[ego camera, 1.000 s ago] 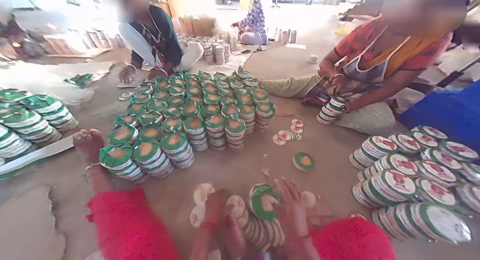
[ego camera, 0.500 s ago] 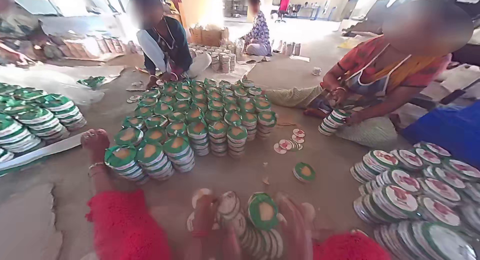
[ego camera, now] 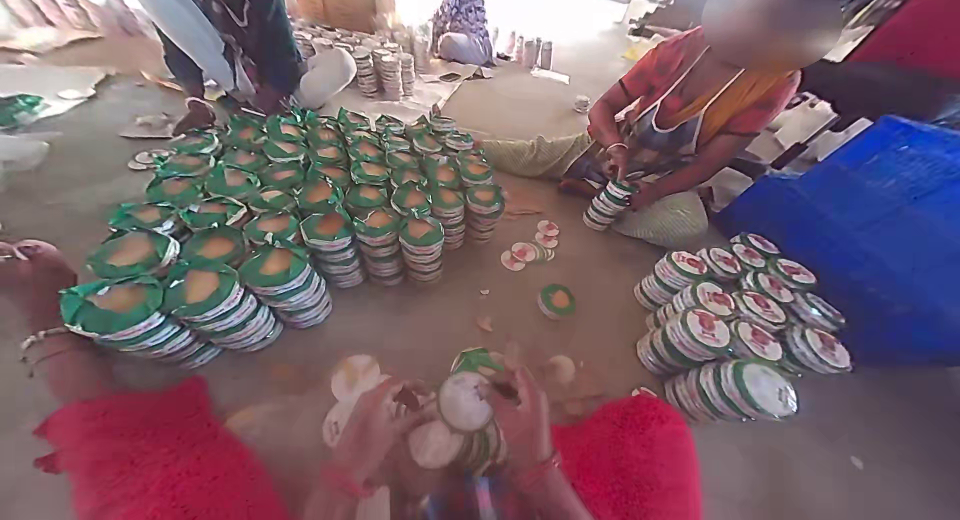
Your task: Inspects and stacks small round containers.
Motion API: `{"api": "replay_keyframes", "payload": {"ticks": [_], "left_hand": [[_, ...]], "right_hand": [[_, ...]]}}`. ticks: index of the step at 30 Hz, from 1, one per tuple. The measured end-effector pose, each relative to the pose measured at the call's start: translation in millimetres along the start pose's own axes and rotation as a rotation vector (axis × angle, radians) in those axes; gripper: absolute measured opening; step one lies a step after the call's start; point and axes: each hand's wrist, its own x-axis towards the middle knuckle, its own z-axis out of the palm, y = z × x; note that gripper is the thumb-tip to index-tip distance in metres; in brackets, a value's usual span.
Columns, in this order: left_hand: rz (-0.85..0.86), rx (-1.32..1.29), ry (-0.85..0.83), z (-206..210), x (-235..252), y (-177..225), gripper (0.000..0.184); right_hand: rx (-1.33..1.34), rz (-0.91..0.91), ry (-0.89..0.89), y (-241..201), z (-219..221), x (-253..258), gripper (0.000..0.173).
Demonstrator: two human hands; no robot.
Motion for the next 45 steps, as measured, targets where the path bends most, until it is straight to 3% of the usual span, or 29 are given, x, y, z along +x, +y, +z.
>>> {"api": "replay_keyframes", "payload": {"ticks": [5, 7, 11, 14, 16, 21, 25, 29, 35, 43, 45], "left_hand": [[-0.211, 0.332, 0.077, -6, 8, -15, 0.050], [-0.096, 0.303, 0.161, 9, 14, -10, 0.050], [0.145, 0.227, 0.121, 52, 27, 9, 0.036], [0.152, 0.186, 0.094, 74, 35, 11, 0.032], [0.105, 0.088, 0.088, 80, 35, 9, 0.036], [0.003, -0.005, 0.067, 77, 32, 8, 0.039], [-0.013, -0.008, 0.075, 80, 30, 3, 0.042], [-0.080, -0.143, 0.146, 89, 28, -4, 0.044], [-0.156, -0.322, 0.186, 94, 26, -1, 0.031], [-0.137, -0.227, 0.186, 93, 24, 4, 0.035], [-0.123, -0.208, 0.162, 92, 21, 7, 0.042]], "right_hand": [[-0.259, 0.255, -0.080, -1, -18, 32, 0.062], [-0.336, 0.277, -0.115, -2, -18, 38, 0.068], [-0.462, 0.282, -0.143, 0, -14, 43, 0.073], [-0.594, 0.282, -0.164, 0, -14, 45, 0.073], [-0.711, 0.182, -0.169, -2, -14, 42, 0.071], [-0.665, -0.436, -0.167, 26, -5, 16, 0.041], [-0.681, -0.495, -0.258, 56, 1, 6, 0.042], [-0.643, -0.468, -0.284, 59, -2, 2, 0.044], [-0.606, -0.464, -0.371, 64, -7, 4, 0.045], [-0.636, -0.284, -0.552, 49, -10, 15, 0.053], [-0.468, -0.174, -0.566, 48, -13, 17, 0.054]]}}
